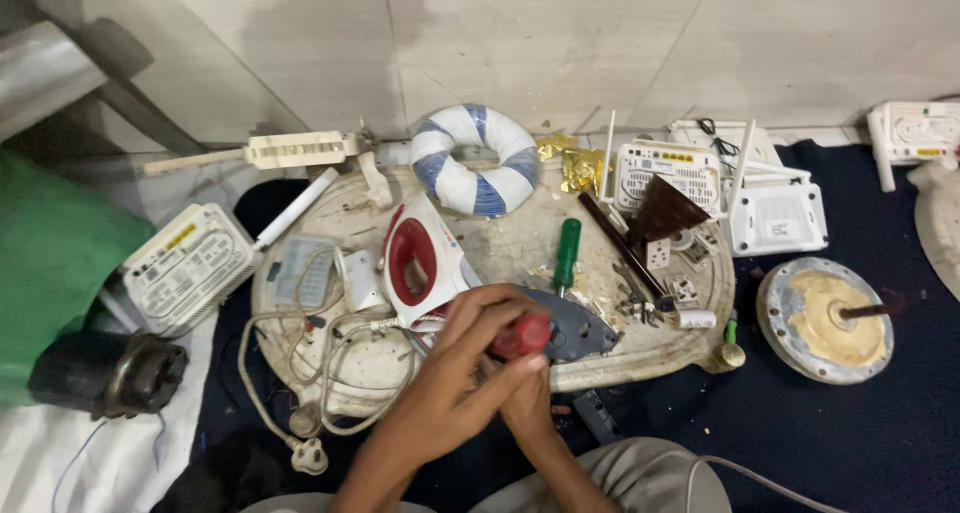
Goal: The person disassembles a red and white electric iron, removes the base plate, and uses screwdrivers to adjust internal wiring and components. They then reassemble the iron by securing the base plate with screws.
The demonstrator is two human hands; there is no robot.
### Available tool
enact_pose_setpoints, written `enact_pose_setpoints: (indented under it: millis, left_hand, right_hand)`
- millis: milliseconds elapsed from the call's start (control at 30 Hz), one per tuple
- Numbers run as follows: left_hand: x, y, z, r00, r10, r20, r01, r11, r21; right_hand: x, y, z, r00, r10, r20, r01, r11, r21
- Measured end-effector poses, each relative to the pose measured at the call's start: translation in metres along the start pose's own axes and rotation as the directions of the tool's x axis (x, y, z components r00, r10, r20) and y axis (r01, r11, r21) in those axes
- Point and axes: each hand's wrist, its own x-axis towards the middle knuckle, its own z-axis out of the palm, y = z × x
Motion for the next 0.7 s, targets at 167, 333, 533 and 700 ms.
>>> enact_pose_setpoints:
  millis: [167, 333, 533, 700]
  left_hand:
    - [-0.006, 0.003, -0.034, 0.977, -0.203, 0.069, 0.199, 0.978, 0.063]
    - [0.003, -0.003, -0.004, 0.988, -0.017, -0.155, 0.057, 0.964, 0.261]
    - [0.000, -0.008, 0.012, 0.950, 0.015, -0.312, 0.101, 0.930, 0.354]
    - [-0.009, -0.016, -0.012, 0.960, -0.032, -0.277, 0.091, 0.976, 0.200]
  right_hand:
    - [-0.018, 0.023, 0.012, 0.945, 0.322, 0.054, -0.317, 0.944, -0.089]
    - [-0.011, 0.013, 0.005, 0.996, 0.082, 0.047, -0.081, 0.996, -0.025]
    - [0.011, -0.031, -0.012, 0.977, 0.180, 0.115, -0.181, 0.984, -0.001]
    - [0.023, -0.049, -0.015, 0.969, 0.215, 0.126, -0.223, 0.973, 0.056]
